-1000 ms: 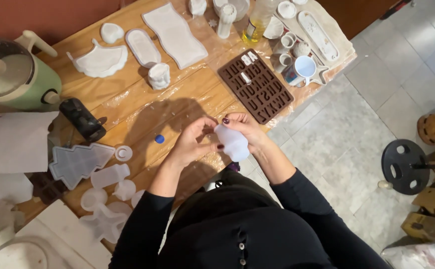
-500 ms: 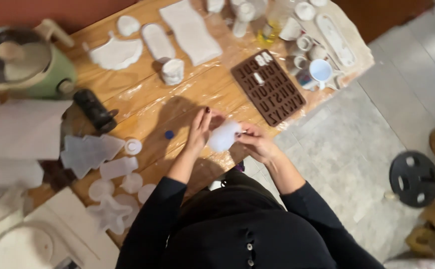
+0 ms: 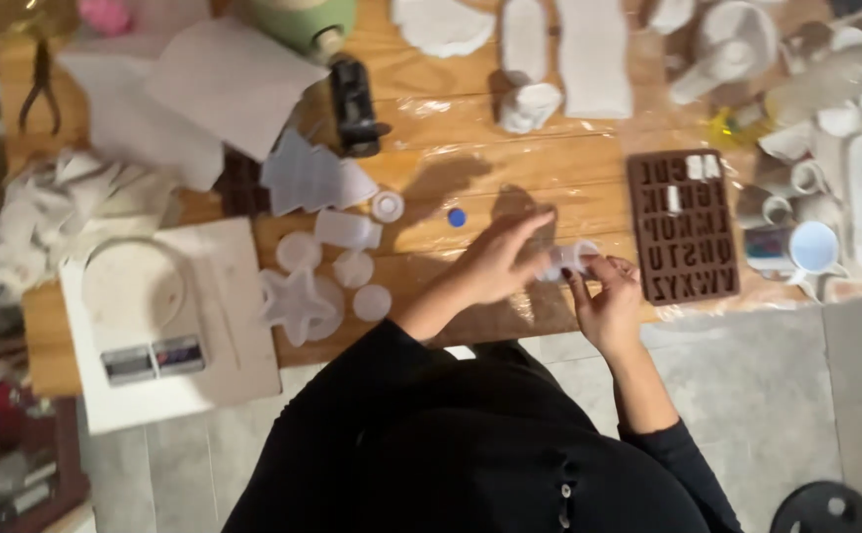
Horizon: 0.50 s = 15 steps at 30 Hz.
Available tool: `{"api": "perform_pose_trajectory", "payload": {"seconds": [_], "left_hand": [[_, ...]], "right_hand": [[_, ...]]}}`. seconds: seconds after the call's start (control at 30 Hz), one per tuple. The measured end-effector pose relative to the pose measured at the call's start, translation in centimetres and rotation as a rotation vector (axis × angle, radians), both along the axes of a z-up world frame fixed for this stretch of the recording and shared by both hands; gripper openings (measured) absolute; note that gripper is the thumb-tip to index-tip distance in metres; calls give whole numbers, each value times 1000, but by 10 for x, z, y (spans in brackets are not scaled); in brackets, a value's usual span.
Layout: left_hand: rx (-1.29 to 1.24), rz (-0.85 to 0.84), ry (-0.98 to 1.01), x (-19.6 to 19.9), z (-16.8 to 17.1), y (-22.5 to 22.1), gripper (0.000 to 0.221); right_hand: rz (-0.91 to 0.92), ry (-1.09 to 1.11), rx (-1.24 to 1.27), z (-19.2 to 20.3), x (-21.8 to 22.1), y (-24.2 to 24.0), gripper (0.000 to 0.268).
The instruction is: Removing hardened white items from silicone molds.
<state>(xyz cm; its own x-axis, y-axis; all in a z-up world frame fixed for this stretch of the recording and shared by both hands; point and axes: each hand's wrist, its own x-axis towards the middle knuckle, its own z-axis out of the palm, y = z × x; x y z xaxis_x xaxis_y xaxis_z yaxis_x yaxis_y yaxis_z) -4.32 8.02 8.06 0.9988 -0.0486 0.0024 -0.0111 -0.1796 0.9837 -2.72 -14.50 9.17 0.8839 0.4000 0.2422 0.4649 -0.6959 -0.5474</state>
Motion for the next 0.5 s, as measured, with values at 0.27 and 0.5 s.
{"api": "perform_pose_trajectory", "payload": {"seconds": [0.27, 0.5], "left_hand": [[-493, -341, 125, -4, -173, -41, 53], [-629, -218, 412, 27, -154, -81, 40]], "right_hand": [[381, 130, 71, 11, 7, 27, 21], [49, 373, 250, -22, 25, -16, 15]]}}
